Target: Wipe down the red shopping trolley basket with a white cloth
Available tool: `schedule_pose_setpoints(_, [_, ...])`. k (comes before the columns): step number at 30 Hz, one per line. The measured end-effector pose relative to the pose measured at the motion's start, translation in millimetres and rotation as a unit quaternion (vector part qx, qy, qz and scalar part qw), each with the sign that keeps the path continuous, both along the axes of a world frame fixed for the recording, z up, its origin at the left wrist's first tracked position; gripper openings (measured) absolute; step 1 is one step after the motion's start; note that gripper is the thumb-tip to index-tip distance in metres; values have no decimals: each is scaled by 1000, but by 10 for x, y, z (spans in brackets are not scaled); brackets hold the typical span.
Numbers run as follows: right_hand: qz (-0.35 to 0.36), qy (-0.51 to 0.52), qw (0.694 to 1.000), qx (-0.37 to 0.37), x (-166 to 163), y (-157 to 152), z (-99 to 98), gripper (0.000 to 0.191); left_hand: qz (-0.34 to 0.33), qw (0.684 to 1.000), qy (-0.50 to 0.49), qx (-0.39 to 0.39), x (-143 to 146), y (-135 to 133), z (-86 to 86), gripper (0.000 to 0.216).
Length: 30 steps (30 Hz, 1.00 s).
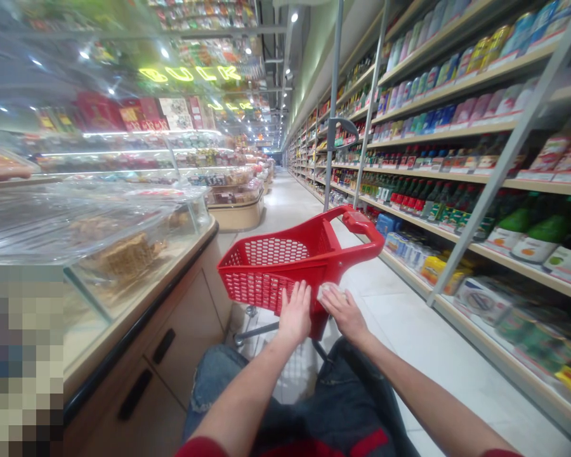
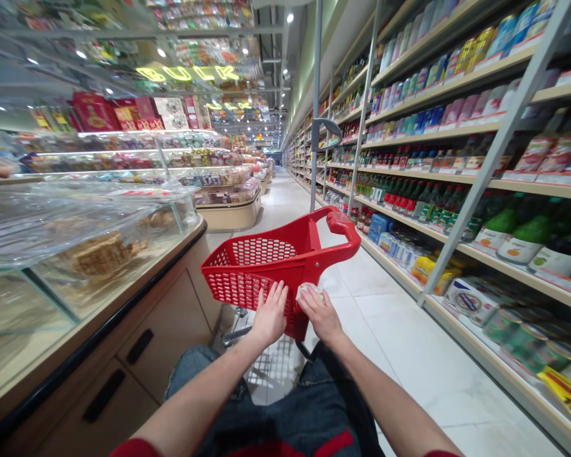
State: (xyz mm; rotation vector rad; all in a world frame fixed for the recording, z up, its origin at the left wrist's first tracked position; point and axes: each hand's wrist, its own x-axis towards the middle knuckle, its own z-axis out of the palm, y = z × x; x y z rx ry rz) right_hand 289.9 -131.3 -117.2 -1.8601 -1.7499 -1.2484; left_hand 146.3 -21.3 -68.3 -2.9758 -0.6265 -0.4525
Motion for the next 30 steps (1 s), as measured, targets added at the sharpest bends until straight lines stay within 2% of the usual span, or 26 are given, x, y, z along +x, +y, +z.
schedule_pose_setpoints(2, [5, 9, 1000, 26, -7, -12, 168, 37, 11, 1000, 4, -6, -5, 31, 10, 68])
schedule_pose_setpoints(6, [-27, 32, 992, 121, 91, 19, 692, 38, 25, 1000, 3, -14, 20, 37, 110, 72])
schedule_pose_setpoints(8, [-30, 23, 992, 123, 127, 50, 756, 38, 26, 1000, 1, -13, 30, 27, 144, 74])
schedule_pose_setpoints(10, [-24, 10, 996, 89, 104, 71, 622, 37, 22, 1000, -2, -10, 24, 28, 139, 73])
schedule_pose_setpoints(13, [-6, 4, 1000, 29, -14, 84, 284, 36, 22, 1000, -5, -8, -9, 76, 76, 73])
schedule_pose_setpoints(15, [6, 13, 1000, 16, -93, 100, 184, 35, 28, 1000, -3, -12, -40, 135, 37, 72])
schedule_pose_setpoints(17, [12, 23, 999, 33, -130, 145, 266, 35, 41, 999, -5, -16, -72, 199, 25, 71])
schedule_pose_setpoints(21, [8, 29, 996, 79, -77, 334, 632, 39, 69, 997, -19, -13, -125, 285, 65, 68])
schedule_pose_setpoints(23, [9, 23, 997, 67, -45, 428, 646, 40, 74, 997, -23, -12, -147, 298, 77, 67])
schedule_pose_setpoints(25, [10, 17, 999, 35, -54, 485, 488, 39, 71, 997, -21, -14, -170, 304, 63, 67])
schedule_pose_setpoints(28, [11, 15, 1000, -13, -136, 501, 149, 34, 66, 998, -15, -19, -209, 329, 10, 68])
schedule_pose_setpoints(30, [18, 18, 999, -27, -208, 499, 55, 33, 70, 997, -12, -18, -236, 366, -17, 68])
